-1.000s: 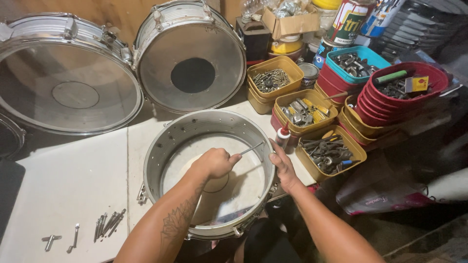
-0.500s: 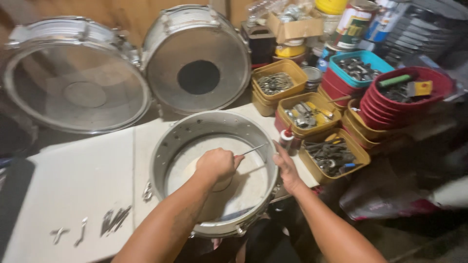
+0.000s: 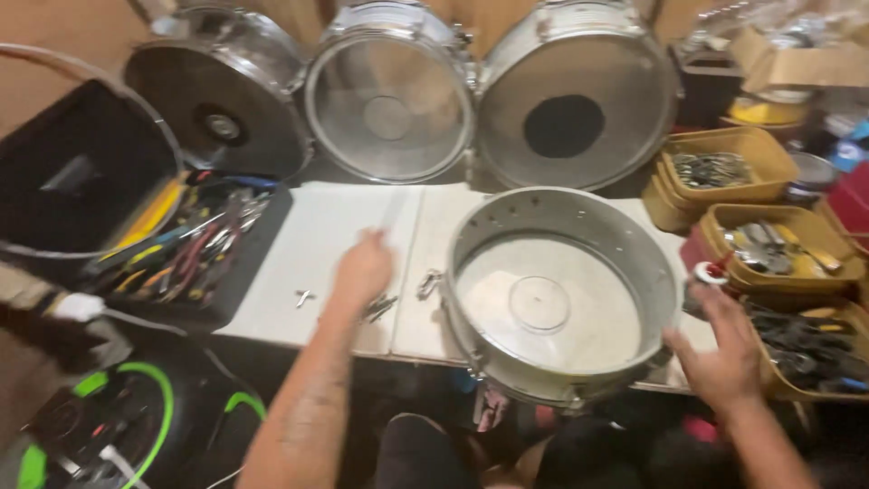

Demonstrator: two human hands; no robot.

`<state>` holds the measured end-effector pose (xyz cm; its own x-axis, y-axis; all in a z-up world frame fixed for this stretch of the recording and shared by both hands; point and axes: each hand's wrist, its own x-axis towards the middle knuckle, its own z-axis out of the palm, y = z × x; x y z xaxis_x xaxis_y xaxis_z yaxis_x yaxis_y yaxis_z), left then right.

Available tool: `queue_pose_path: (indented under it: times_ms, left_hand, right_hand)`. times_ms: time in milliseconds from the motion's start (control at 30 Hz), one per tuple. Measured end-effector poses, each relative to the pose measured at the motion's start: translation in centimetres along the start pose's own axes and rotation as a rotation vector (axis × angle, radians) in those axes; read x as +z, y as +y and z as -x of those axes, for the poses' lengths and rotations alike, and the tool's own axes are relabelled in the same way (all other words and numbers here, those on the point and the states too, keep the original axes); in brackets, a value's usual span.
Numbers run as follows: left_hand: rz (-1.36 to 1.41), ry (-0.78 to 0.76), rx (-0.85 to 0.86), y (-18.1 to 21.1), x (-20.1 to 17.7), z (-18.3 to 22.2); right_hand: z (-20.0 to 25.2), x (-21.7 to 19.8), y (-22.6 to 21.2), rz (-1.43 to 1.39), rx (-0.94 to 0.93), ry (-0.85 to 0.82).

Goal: Repairing a drum shell by applying sealant and tightening hardware with a screwdriver

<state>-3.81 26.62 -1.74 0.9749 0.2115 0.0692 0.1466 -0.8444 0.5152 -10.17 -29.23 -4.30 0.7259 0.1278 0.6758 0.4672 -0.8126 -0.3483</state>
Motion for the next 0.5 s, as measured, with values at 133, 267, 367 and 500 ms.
queue_pose_path:
  times_ms: [133, 267, 367, 500]
  left_hand:
    - [-0.056, 0.038, -0.31, -9.5, -5.0, 5.0]
    - [-0.2, 0.099, -0.492, -14.6, -5.1, 7.3]
    - [-0.204, 0.128, -0.475, -16.0, -4.3, 7.3]
    - [-0.162, 0.1, -0.52, -14.7, -4.7, 7.2]
  right_hand:
    - [-0.4, -2.0, -2.8, -0.162, -0.213, -0.119]
    - [-1.5, -2.2, -2.5, 0.031, -0.345, -0.171]
    - [-1.6, -1.9, -3.4, 0.08, -0.367, -0.201]
    - [-1.2, -1.2, -6.6, 0.152, -0.345, -0.132]
